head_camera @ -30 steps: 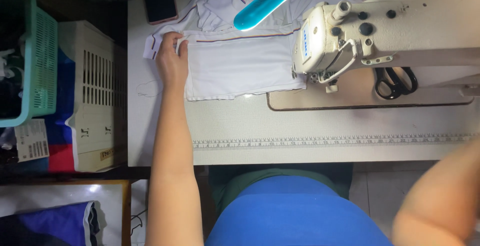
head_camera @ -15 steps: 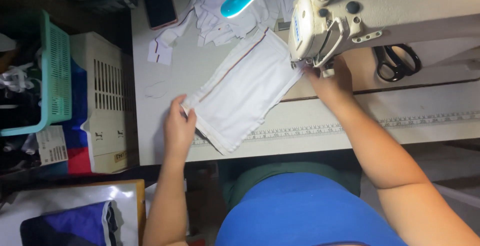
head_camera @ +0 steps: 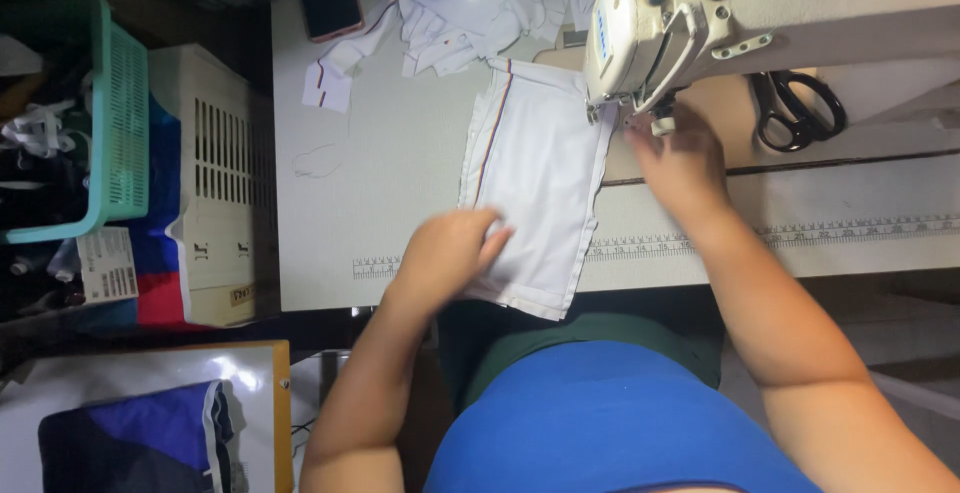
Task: Aligning and smoothing pieces of fabric on a sewing machine table
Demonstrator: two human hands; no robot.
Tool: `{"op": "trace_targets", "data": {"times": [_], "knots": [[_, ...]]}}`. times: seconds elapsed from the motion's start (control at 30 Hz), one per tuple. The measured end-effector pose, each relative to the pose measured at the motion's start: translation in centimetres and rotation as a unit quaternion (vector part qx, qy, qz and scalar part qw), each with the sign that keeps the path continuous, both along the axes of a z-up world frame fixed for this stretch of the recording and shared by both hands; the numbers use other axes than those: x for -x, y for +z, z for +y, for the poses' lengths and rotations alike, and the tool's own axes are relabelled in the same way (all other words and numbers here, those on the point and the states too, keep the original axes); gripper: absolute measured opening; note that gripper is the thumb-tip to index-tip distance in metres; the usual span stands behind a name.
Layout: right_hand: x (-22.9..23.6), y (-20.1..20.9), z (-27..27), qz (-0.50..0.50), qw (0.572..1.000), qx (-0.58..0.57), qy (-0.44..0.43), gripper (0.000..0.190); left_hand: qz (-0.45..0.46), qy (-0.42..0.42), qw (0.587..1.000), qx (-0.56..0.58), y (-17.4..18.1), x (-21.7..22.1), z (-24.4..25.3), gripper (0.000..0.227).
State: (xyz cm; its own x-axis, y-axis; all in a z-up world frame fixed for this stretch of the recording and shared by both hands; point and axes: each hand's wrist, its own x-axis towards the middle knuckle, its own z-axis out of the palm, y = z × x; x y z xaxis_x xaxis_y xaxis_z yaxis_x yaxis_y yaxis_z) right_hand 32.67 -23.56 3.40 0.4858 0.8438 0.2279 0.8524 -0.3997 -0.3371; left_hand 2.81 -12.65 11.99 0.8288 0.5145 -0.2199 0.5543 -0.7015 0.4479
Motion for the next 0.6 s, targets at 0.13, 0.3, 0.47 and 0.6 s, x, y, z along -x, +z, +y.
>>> {"op": "trace_targets", "data": {"times": [0.13,0.3,0.47,0.6], "knots": [[5.8,1.3,-7.2,0.198,0.974,0.006,0.111,0.016,-0.134,-0.064,0.986,-0.073,-4.0,-7.3,5.2,0.023],[11.4,5.7,-10.8,0.477,0.835,0.183,0.206,0.026,-0.094,-0.126,0.981,-0.115,-6.6,-11.6,7.8,0.058],[11.4,-1.2,-11.1,0.552,0.806,0.2,0.078,0.03,-0.067,-0.096,0.985,-0.124,-6.5,-10.8,5.1,0.061],[11.6,-3.1,-11.7,0.569,0.803,0.178,0.027,0.022,-0.062,-0.06,0.989,-0.12,-6.8,-10.4,3.5,0.059]]}}
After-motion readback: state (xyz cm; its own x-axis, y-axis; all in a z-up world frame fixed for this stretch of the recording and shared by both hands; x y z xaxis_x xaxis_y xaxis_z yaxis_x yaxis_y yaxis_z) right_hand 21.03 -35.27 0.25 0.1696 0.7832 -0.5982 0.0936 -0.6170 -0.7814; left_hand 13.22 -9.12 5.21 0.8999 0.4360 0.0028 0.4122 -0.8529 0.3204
